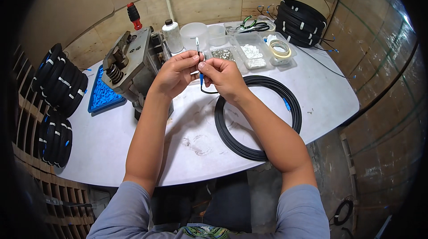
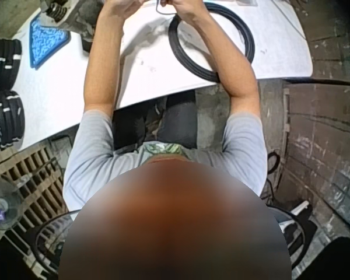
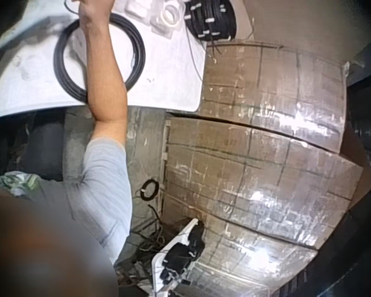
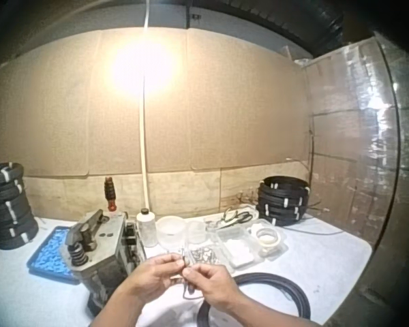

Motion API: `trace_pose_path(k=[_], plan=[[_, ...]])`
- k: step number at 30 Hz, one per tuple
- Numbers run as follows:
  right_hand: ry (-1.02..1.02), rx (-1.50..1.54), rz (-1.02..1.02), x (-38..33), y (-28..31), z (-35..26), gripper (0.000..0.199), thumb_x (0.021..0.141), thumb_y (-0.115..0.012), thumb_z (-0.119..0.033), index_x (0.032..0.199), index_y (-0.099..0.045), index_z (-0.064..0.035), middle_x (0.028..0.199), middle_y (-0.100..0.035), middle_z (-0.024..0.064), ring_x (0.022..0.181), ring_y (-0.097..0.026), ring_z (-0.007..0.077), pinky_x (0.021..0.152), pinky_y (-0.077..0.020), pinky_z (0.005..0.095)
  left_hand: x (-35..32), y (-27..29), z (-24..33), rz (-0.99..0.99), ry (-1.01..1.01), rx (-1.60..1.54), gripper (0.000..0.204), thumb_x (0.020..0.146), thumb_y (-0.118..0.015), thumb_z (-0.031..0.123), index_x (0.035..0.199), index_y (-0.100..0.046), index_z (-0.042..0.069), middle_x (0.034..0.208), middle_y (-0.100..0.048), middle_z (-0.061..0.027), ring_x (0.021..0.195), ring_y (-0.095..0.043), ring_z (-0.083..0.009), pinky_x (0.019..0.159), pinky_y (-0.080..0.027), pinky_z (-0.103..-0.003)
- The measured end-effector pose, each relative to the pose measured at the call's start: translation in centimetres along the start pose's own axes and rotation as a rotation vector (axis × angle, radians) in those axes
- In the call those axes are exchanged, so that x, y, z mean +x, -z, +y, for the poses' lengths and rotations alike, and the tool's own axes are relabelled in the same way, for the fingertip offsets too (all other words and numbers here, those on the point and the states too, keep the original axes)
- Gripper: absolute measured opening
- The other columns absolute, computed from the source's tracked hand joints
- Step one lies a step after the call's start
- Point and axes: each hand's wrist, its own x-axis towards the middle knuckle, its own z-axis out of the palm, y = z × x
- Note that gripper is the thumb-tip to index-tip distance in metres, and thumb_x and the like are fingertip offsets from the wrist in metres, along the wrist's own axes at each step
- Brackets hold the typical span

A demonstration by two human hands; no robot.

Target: Attaching terminals to wires using a manual press machine at a workbench.

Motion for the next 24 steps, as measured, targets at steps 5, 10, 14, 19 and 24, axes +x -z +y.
trace_pose_path(k=[5,10,14,19,24], plan=[[-0.001,0.006,-0.004,-0.07,-0.29,-0.15,0.018,0.094,-0.061,-0.021,0.091,-0.064,-0.0038,0.077,-0.058,0.0017,0.066,-0.053,0.0097,0.061,-0.0454,0.0238,-0.19,-0.06,0.13,0.019,-0.012,0.014,0.012,0.091,-0.063,0.016,0.096,-0.065,0.005,0.091,-0.065,-0.0017,0.085,-0.060,-0.0110,0.077,-0.046,-0.026],[0.032,0.025,0.023,-0.11,-0.51,-0.12,0.021,0.094,-0.062,-0.022,0.087,-0.066,-0.0025,0.069,-0.056,-0.0017,0.062,-0.050,0.0059,0.057,-0.0409,0.0203,-0.29,-0.21,0.26,0.036,-0.018,0.033,0.013,0.090,-0.065,0.017,0.096,-0.065,0.005,0.090,-0.066,-0.0023,0.084,-0.061,-0.0115,0.077,-0.046,-0.026],[0.043,0.014,0.045,-0.18,-0.39,-0.29,0.020,0.093,-0.063,-0.021,0.088,-0.067,-0.0018,0.070,-0.057,-0.0011,0.061,-0.051,0.0062,0.056,-0.0414,0.0203,-0.07,-0.03,0.14,0.053,-0.001,0.027,0.013,0.090,-0.064,0.016,0.096,-0.065,0.005,0.090,-0.066,-0.0026,0.084,-0.061,-0.0118,0.077,-0.046,-0.026],[0.043,0.005,0.059,-0.08,-0.16,-0.37,0.015,0.090,-0.066,-0.017,0.088,-0.066,-0.0016,0.073,-0.060,0.0023,0.062,-0.054,0.0094,0.057,-0.0457,0.0231,0.20,0.42,-0.16,0.047,0.006,0.012,0.011,0.090,-0.062,0.014,0.096,-0.065,0.005,0.089,-0.066,-0.0030,0.084,-0.062,-0.0122,0.076,-0.047,-0.026],[0.026,0.022,0.043,-0.10,-0.02,-0.43,0.014,0.088,-0.068,-0.015,0.087,-0.066,-0.0017,0.072,-0.060,0.0022,0.062,-0.054,0.0093,0.058,-0.0452,0.0223,0.26,0.32,-0.30,0.033,0.014,0.009,0.011,0.091,-0.059,0.013,0.096,-0.064,0.005,0.088,-0.066,-0.0034,0.083,-0.062,-0.0126,0.076,-0.048,-0.026]])
